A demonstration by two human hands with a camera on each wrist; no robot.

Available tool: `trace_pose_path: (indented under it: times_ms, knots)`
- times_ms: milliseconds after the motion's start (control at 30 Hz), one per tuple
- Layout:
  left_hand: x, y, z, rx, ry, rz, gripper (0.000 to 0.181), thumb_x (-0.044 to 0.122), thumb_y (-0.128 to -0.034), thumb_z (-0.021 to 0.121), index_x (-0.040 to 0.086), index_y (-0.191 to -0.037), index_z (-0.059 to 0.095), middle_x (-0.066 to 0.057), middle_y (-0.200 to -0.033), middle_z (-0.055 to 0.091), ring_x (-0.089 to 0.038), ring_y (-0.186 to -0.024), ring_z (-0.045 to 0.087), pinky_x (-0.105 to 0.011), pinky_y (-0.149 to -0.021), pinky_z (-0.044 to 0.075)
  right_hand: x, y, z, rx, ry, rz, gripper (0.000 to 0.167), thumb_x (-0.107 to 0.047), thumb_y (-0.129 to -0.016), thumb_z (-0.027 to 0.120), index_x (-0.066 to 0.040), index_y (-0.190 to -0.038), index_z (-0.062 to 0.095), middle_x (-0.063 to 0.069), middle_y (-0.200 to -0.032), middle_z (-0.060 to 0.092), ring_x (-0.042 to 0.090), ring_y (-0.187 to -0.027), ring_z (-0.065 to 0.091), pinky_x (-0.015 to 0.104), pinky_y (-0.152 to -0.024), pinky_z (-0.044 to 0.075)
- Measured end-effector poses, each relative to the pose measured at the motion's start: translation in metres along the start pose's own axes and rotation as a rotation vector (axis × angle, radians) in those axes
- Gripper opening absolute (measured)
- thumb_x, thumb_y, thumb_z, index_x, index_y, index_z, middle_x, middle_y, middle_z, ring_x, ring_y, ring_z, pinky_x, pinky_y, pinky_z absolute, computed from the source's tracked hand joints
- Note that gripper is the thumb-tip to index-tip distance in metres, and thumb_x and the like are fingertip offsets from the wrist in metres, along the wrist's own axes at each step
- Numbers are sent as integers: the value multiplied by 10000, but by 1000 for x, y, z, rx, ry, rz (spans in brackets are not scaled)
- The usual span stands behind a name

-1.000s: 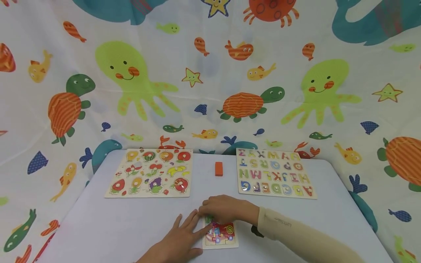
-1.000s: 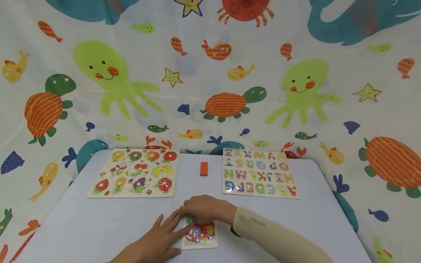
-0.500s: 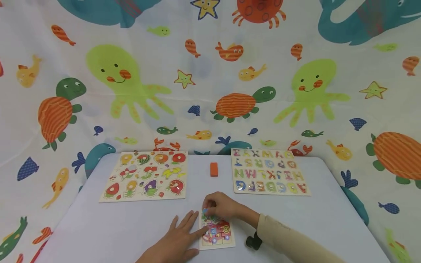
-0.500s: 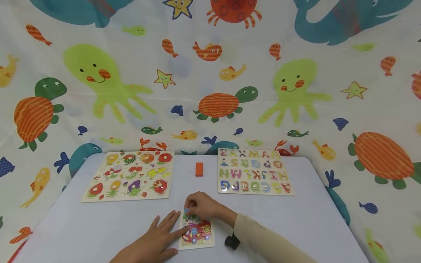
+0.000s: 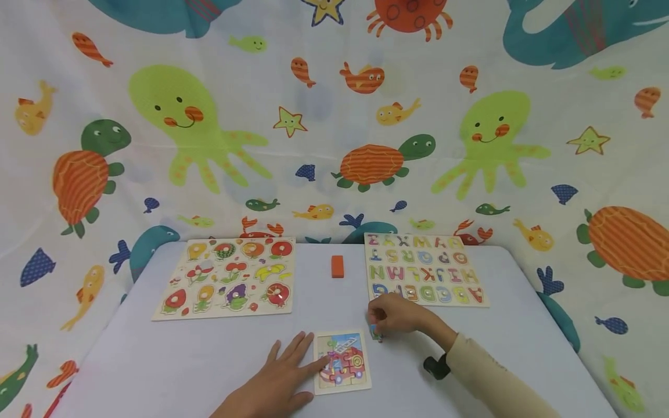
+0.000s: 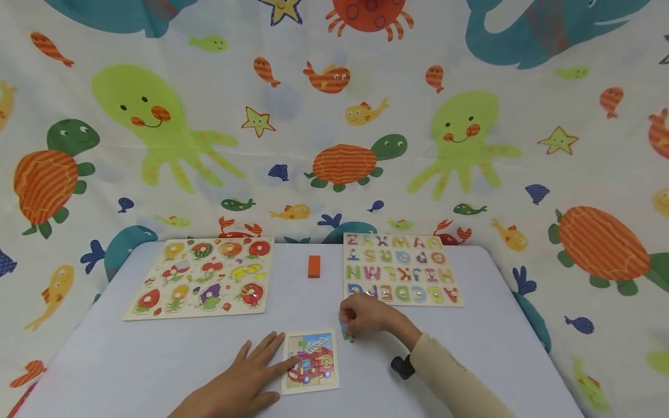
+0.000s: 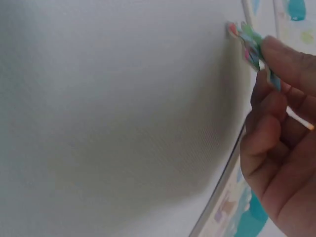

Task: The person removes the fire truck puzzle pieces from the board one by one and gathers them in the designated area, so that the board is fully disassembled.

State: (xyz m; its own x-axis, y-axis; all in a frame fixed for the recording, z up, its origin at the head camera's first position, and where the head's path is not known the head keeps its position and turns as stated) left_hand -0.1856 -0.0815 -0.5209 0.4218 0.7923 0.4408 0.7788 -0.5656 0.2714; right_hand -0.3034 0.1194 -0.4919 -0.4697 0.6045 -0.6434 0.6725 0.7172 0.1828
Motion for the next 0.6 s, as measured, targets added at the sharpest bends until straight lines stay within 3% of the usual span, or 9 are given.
trace_pose_path:
  times_ms: [233,400,600]
  knots:
    - [3,-1,-2,-4,-9,-7,638,405,-921,737,366,-1514,504,-119,-1666,277,-377,-1540,179,-718,-1155,177,6,3,5,63,48,54,201,-77,-905,763,-154,-804,608,-86,-713,540,65,-677,494,237,-613,430]
    - [3,1,-2,-2,-2,-9,641,397,-919,742,363,-1514,506,-120,-1667,275,-378,-1541,174,-722,-1155,168,11,3,6,84,54,48,196,-96,-921,751,-170,-817,603,-92,-729,547,69,-693,511,242,-618,453]
    - [2,2,-1,-13,23,-12,645,393,-930,733,374,-1525,486,-114,-1680,240,-375,-1549,148,-716,-1165,142,5,4,10,117,220,79,125,-160,-909,780,-175,-942,660,-89,-840,531,72,-744,494,229,-633,449]
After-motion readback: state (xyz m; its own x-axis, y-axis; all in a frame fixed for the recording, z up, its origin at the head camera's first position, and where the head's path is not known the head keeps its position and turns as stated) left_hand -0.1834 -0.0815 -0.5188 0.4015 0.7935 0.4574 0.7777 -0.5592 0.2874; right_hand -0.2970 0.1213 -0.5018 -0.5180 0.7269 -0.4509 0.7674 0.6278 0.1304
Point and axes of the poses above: each hand's wrist, its own y-axis away from the middle knuckle, its own z-axis out of the palm, x = y × z, the point moved 8 cm from there along -y, towards the middle knuckle
